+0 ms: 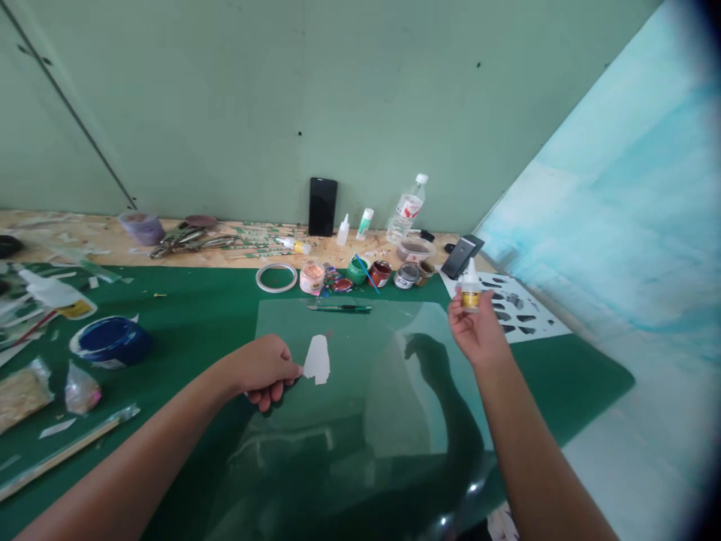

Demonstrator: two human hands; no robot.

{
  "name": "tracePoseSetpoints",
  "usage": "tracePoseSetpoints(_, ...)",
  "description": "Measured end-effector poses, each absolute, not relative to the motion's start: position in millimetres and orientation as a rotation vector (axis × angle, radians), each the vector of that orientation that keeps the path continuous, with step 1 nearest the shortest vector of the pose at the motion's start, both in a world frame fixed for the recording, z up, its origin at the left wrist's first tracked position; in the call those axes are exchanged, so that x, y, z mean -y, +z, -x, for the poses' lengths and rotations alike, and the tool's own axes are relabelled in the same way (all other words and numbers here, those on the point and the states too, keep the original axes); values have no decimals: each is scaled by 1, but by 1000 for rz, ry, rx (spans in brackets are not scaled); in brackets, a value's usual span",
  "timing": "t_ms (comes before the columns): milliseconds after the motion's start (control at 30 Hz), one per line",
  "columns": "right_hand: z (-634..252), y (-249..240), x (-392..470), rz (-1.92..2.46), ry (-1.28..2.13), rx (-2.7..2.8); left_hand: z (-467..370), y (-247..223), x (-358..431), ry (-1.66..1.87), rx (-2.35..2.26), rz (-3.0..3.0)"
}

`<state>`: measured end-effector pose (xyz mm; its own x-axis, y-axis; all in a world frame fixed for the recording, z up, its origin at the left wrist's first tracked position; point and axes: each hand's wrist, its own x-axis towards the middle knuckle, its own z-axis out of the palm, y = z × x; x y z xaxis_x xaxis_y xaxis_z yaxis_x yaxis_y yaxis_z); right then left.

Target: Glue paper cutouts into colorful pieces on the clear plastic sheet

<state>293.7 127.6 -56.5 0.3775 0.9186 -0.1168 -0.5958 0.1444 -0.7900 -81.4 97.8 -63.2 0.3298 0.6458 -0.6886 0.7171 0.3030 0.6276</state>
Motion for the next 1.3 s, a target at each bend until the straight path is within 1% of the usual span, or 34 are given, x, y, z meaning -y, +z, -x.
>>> tracePoseSetpoints(100,-277,-65,-119,858,1280,434,82,-64,-99,-78,-1362,-1389)
tracePoseSetpoints(200,-259,-66,-114,789,1369,540,81,-64,-99,-79,-1367,-1383)
tracePoseSetpoints(333,-254,-67,-127,770,1368,736,80,-64,-98,-74,-1365,-1372)
tracePoseSetpoints(467,-273,-79,-160,969,1144,867,81,-66,-97,-48,-1368,-1385)
tracePoseSetpoints(700,-312,-105,-204,1181,853,881,82,-71,-98,-57,-1364,-1341)
tracePoseSetpoints(900,-331,-122,-208,1483,414,956,82,-75,-96,-62,-1377,-1286)
tracePoseSetpoints(1133,-344,-122,-206,1915,28,1069,79,-72,-94,-101,-1424,-1264)
tracePoseSetpoints(1200,-346,-123,-207,2003,-25,1139,79,-71,-94,-103,-1431,-1270)
tracePoseSetpoints(1300,-346,-125,-209,2042,-2,1185,79,-71,-95,-105,-1426,-1276)
